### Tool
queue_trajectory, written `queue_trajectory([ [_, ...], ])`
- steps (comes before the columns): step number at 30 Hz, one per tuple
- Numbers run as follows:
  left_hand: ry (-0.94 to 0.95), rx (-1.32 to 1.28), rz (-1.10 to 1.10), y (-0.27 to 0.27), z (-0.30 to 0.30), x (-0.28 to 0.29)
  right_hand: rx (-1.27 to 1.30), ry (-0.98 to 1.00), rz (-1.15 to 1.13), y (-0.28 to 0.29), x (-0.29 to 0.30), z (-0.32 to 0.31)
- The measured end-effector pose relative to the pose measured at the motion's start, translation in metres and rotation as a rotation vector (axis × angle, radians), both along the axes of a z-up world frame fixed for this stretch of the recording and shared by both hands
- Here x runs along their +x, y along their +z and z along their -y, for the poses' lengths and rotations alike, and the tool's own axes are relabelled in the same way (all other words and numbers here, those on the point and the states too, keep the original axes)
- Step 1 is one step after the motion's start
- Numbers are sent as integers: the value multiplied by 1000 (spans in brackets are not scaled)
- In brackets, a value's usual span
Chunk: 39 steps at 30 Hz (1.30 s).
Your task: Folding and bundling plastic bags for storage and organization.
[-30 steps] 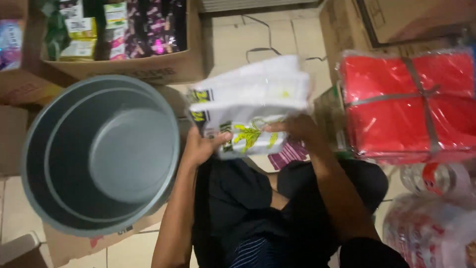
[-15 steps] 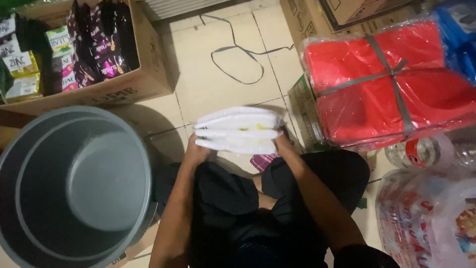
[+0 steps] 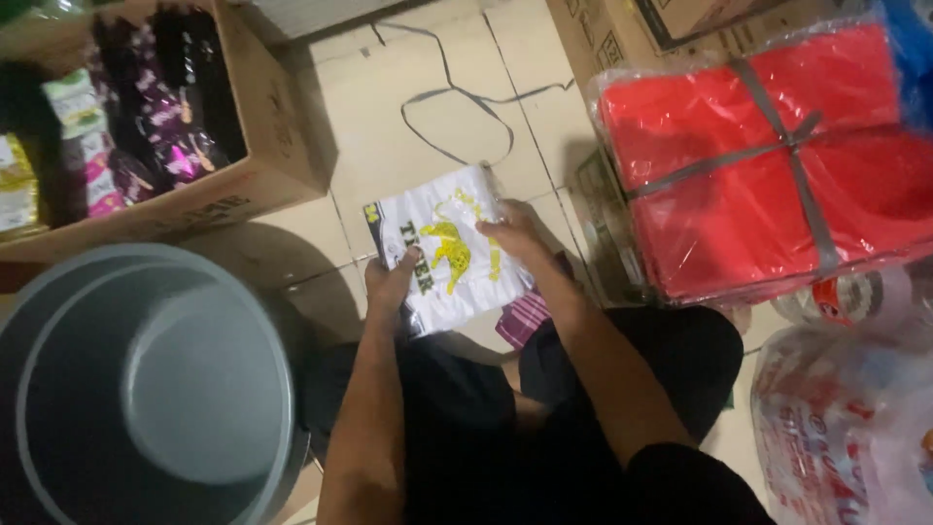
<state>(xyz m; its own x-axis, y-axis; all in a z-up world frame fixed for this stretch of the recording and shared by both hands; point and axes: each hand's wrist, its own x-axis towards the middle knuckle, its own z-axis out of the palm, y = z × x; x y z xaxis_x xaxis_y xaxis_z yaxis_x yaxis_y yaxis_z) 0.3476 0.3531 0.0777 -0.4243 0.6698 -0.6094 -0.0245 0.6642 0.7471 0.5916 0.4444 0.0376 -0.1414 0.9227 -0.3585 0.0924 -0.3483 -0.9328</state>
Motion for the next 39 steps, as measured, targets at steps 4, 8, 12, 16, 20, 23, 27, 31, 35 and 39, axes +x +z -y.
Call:
queue_trajectory([
  [4,-29,-107,-151,-50,17,-16,187,251,495,23,28,6],
  [8,-257,-203,-158,-32,28,2,-194,701,816,83,61,32],
  [12,-317,-200,-168,-58,22,-11,-28,730,1177,52,52,75],
  [16,-318,-232,-208,-39,27,-6,329,626,1334,24,62,85],
  [20,-344,-239,-243,-30,24,-1,608,362,1790,-65,99,57],
  [23,-289,-240,-269,-51,22,-5,932,-225,1999,-93,64,49],
  [27,-374,-250,-265,-61,33,-9,180,715,1177,25,28,54],
  [31,-370,-174,-125,-22,42,7,-59,381,513,-6,20,47],
  [35,-446,-213,9,64,49,26,14,427,559,-8,12,58],
  [39,-485,-187,-54,1,41,10,-30,567,786,6,17,46],
])
